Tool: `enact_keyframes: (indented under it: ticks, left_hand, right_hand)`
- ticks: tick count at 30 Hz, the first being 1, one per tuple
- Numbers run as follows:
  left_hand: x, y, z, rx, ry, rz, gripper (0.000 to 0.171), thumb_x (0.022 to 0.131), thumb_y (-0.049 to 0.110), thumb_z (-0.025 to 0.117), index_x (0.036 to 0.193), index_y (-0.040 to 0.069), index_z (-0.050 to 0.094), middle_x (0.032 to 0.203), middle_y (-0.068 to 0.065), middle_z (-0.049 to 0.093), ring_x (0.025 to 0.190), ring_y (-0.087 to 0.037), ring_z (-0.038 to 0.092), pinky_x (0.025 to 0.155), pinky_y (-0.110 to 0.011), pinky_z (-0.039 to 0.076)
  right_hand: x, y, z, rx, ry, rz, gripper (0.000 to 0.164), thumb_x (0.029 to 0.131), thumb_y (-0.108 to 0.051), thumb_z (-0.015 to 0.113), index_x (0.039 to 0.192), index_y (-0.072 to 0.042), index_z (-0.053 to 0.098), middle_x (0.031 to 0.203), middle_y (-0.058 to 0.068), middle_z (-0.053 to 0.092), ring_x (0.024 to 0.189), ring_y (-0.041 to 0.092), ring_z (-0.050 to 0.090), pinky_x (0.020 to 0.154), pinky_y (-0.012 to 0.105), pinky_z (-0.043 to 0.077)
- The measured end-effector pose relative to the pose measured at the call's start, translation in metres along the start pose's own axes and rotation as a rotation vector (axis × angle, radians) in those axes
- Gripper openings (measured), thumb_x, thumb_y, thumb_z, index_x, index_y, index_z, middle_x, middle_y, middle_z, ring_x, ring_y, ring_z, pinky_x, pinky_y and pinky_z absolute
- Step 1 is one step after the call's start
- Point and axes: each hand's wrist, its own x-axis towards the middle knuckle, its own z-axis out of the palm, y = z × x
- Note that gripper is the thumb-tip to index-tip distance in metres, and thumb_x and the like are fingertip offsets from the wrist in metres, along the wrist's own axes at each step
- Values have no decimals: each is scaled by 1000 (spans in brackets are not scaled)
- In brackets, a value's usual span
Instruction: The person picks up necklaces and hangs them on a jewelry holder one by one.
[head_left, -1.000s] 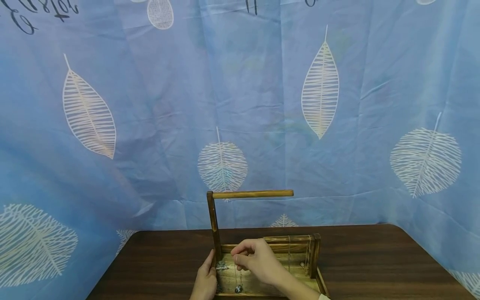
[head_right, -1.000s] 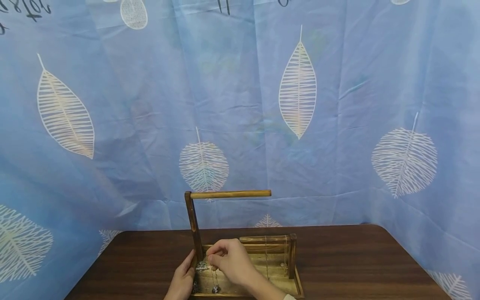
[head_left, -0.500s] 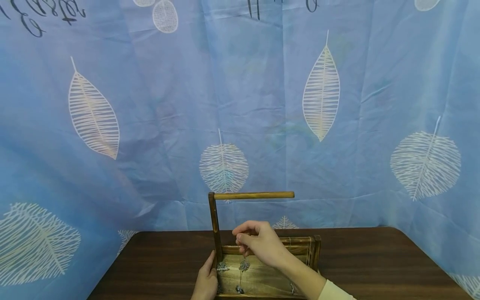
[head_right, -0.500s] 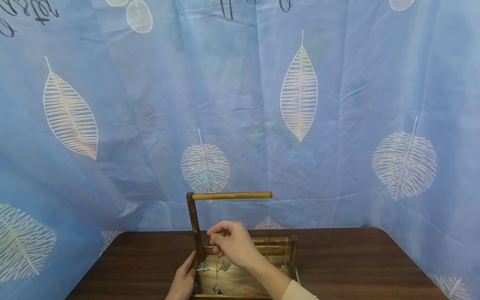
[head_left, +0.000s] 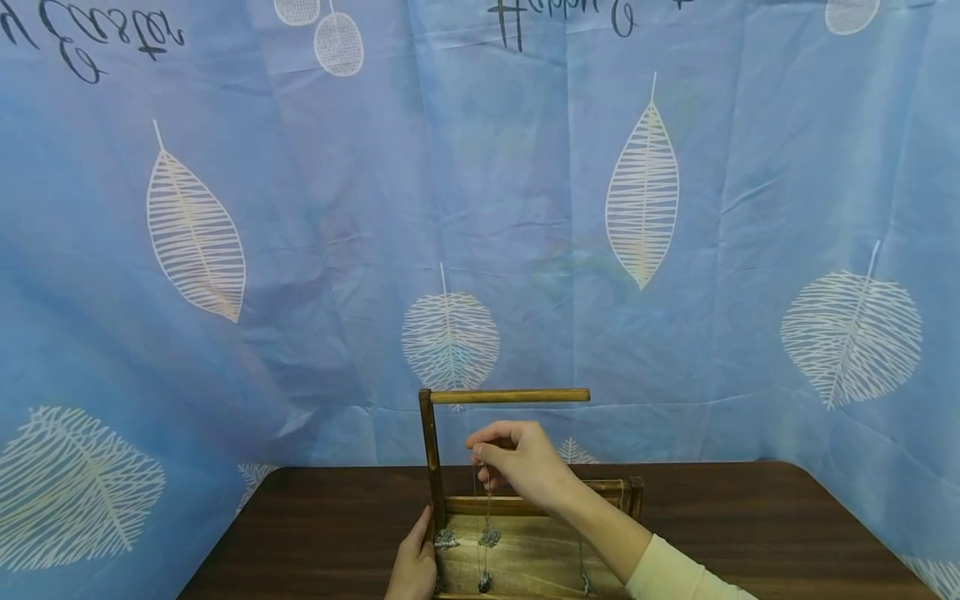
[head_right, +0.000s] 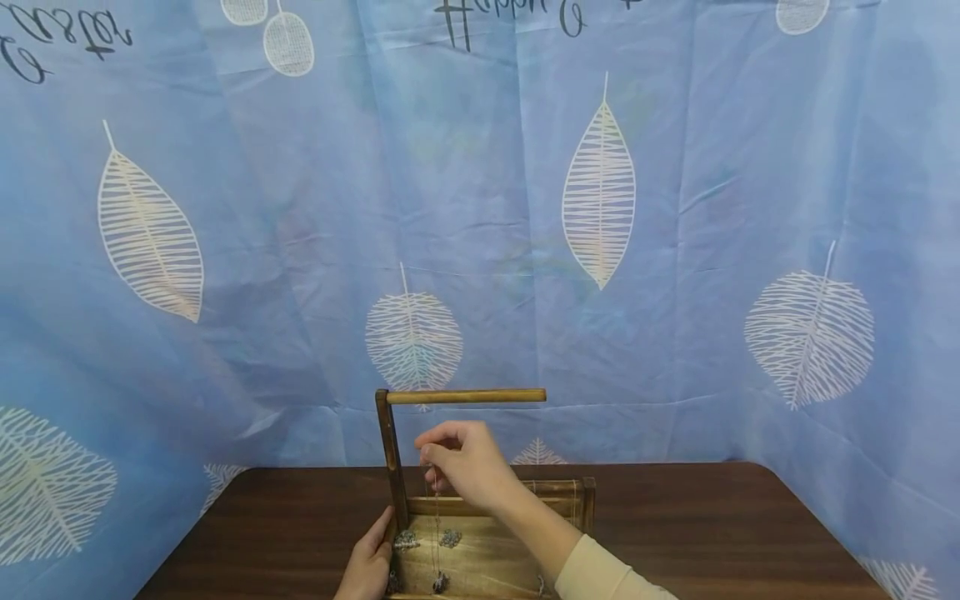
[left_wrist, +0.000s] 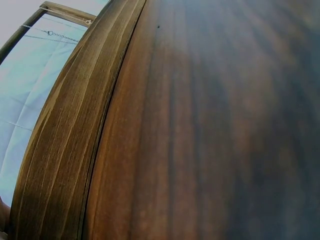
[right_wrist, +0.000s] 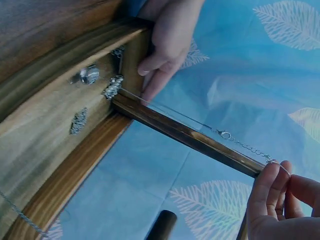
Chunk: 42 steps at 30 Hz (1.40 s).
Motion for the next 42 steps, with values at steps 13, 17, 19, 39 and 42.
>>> enact_keyframes:
  ticks: [13,17,19,39,42]
  left_hand:
    - [0,3,0,-17,-1,15,58,96,-15,29,152,-19,14,152,-46,13,138,-62,13,108,-70,25]
    - [0,2,-1,-21,8,34,57,96,-15,29,151,-19,15,152,-45,14,139,-61,14,109,-70,24]
    - [0,1,-1,-21,13,40,57,96,-15,29,151,-19,16,152,-45,14,139,-61,15,110,-70,23]
    - [1,0,-2,-4,8,-18,57,96,-14,30,151,-19,17,152,-44,16,138,-61,18,108,-69,26]
    - [0,1,-2,-12,16,-18,57,96,-14,30,152,-18,17,152,-44,16,139,-61,17,109,-69,26]
  right_hand:
    - [14,-27,-4,-38,27,-97,20,100,-2,59,115,7,69,92,11,68,75,25,67,71,43,61]
    - [19,-36,-5,-46,38,-105,21,100,-1,59,116,8,68,94,11,69,75,23,67,72,44,61]
    - [21,-40,-6,-51,44,-104,22,100,-1,59,117,9,68,94,12,69,75,21,66,72,43,61]
    - [45,-67,-16,-82,137,-103,20,101,-2,58,115,4,70,98,14,70,81,28,69,73,38,61]
    - [50,-70,-14,-85,151,-97,20,101,-3,58,115,3,71,100,14,70,82,27,69,74,39,61]
